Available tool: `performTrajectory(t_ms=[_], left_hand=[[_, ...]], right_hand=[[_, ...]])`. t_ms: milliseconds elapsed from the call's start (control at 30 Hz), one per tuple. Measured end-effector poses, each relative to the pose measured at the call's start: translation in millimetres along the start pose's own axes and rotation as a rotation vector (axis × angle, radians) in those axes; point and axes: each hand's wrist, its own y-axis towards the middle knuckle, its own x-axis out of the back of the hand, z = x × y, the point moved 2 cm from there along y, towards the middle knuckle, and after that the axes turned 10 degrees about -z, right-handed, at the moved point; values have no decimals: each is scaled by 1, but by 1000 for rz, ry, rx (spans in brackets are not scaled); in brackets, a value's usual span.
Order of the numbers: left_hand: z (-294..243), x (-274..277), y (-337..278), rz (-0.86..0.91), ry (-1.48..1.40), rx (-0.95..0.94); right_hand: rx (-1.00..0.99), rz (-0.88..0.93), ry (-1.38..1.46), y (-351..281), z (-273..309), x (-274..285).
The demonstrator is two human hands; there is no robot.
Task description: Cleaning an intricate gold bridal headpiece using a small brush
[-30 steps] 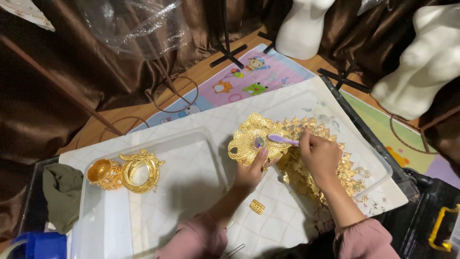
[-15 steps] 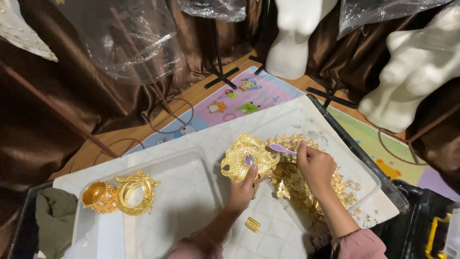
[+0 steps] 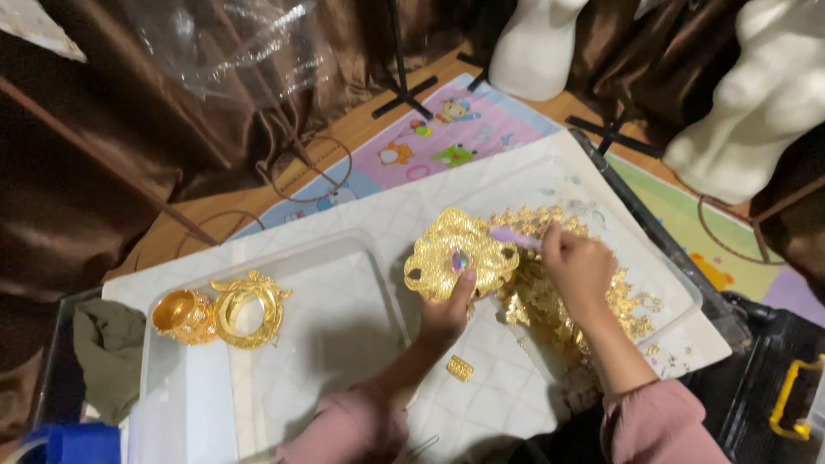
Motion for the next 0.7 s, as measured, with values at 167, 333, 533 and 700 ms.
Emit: performTrajectory(t_ms=[167,333,533,700], left_hand=[[8,4,4,43,27,-93],[5,1,1,15,-82,-11],[22,5,0,67,-39,20],[14,8,2,62,-26,-9]], right_hand=[[87,-5,54,-3,19,12],[157,-37,52,6,26,26],[299,-116,25,-1,29,22],[102,-75,100,4,24,27]])
